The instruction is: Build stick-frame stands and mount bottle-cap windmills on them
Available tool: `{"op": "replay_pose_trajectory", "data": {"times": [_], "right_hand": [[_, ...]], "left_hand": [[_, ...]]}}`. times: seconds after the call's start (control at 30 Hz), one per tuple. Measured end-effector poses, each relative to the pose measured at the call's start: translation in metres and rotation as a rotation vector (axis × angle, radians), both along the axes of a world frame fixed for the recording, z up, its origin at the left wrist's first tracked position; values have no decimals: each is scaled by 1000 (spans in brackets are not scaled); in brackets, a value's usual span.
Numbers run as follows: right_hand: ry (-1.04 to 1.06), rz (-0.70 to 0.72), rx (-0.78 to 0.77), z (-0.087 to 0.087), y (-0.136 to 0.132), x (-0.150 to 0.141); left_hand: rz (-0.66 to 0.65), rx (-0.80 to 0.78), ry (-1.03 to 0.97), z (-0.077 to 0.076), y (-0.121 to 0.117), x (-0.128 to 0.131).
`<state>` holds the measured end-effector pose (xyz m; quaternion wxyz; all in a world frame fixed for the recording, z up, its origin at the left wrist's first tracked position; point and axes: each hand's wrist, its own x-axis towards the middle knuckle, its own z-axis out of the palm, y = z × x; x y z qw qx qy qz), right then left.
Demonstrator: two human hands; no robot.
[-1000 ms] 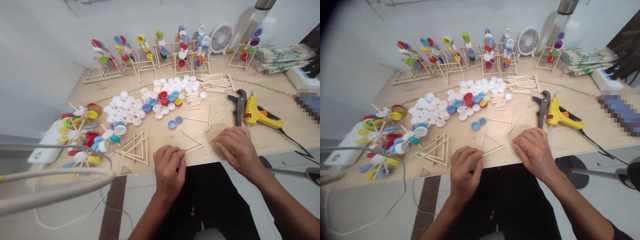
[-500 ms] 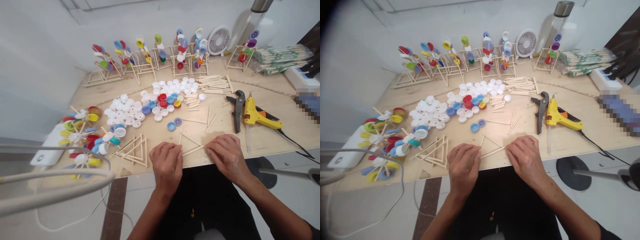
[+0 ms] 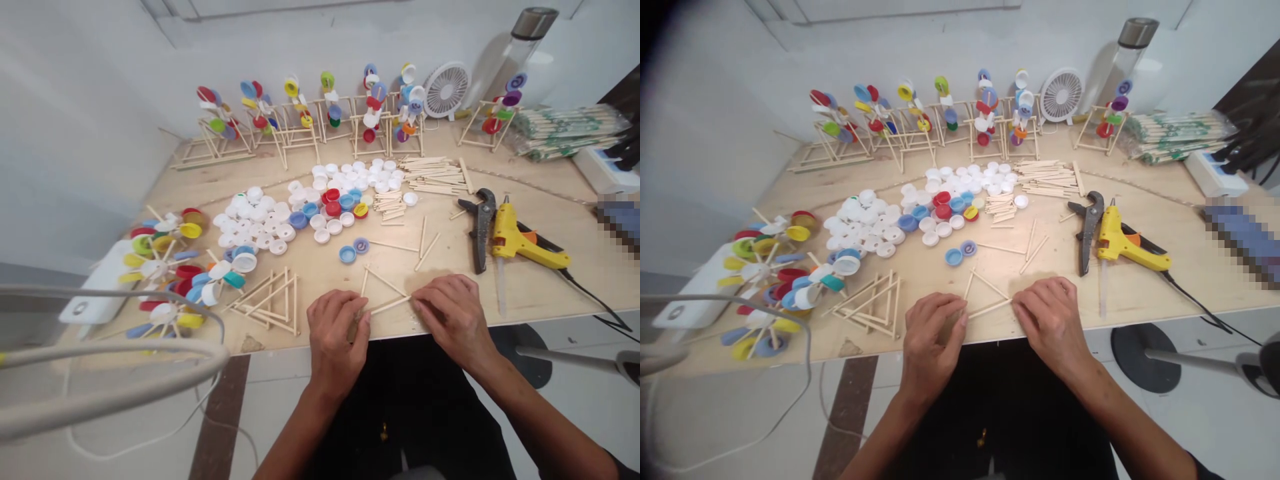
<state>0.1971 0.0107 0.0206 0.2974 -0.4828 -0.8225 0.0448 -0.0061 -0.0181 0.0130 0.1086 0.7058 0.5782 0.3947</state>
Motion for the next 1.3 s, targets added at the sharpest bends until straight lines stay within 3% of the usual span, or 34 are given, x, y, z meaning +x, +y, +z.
{"op": "replay_pose_trajectory", "data": {"times": [1.3], "right_hand": [[53,8,-21,-5,3,1]], "left_hand": [[2,45,1,-5,-1,1]]}}
